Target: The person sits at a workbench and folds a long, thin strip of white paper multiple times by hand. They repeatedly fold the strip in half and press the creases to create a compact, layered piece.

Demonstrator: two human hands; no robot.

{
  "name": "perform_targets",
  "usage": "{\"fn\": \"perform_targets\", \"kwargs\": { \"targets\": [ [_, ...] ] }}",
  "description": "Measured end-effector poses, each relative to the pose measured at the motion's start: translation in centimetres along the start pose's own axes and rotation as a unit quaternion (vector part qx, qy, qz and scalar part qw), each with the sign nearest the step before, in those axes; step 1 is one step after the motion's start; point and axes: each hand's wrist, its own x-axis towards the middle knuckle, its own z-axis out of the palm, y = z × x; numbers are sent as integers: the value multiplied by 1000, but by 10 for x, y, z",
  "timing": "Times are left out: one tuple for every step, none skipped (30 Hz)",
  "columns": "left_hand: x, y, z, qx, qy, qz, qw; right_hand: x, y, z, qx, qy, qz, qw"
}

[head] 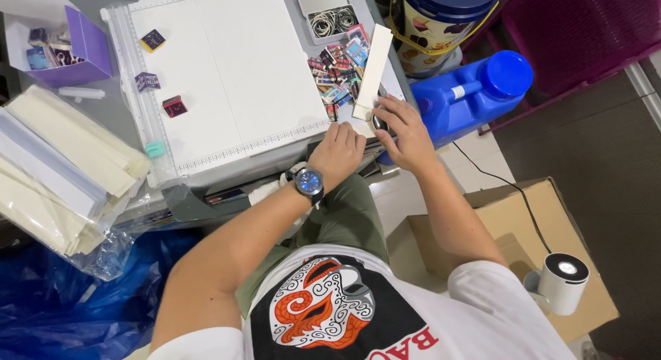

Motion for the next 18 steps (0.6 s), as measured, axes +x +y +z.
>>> {"fn": "perform_targets", "kwargs": {
  "targets": [
    [1,-5,-4,0,1,0,1000,-1,0,-1,-1,0,0,1000],
    [2,-10,-8,-17,2,27,999,-1,0,-2,12,-2,5,1000],
    [3,-16,-13,-34,4,53,998,-2,0,-2,26,-4,10,1000],
    [5,-22,-21,-33,4,53,998,-1,-1,-2,26,-4,9,1000],
    [8,-28,-29,-31,4,61,998,0,-1,-3,39,-6,15,999],
    [10,-34,-38,-31,4,71,997,-1,-2,-3,51,-8,22,998],
    [8,-36,-39,-31,4,72,997,-1,-2,-1,52,-7,23,998],
    [6,-37,-40,-37,10,61,997,-2,0,0,58,-1,15,998],
    [4,-38,-40,-44,15,51,998,-2,1,1,65,5,7,998],
    [1,-41,-43,-45,15,51,998,-1,-2,0,65,4,8,998],
    [-2,-44,-46,-64,23,17,998,0,-5,-1,62,22,8,998],
    [-6,-48,-49,-81,31,-16,996,2,-8,0,60,41,7,997],
    [-5,-51,-67,-81,31,-15,996,2,-17,-7,60,42,7,997],
    [-4,-55,-85,-154,-66,-91,982,5,-26,-12,88,62,2,994],
    [-4,-60,-104,-224,-161,-165,947,7,-36,-17,115,81,-2,990],
    [3,-62,-121,-223,-164,-166,946,8,-46,-17,117,80,-2,990],
    [10,-64,-137,-285,-196,-226,911,8,-57,-17,203,78,19,976],
    [18,-67,-154,-345,-225,-284,866,9,-67,-18,286,75,40,954]
  ]
}}
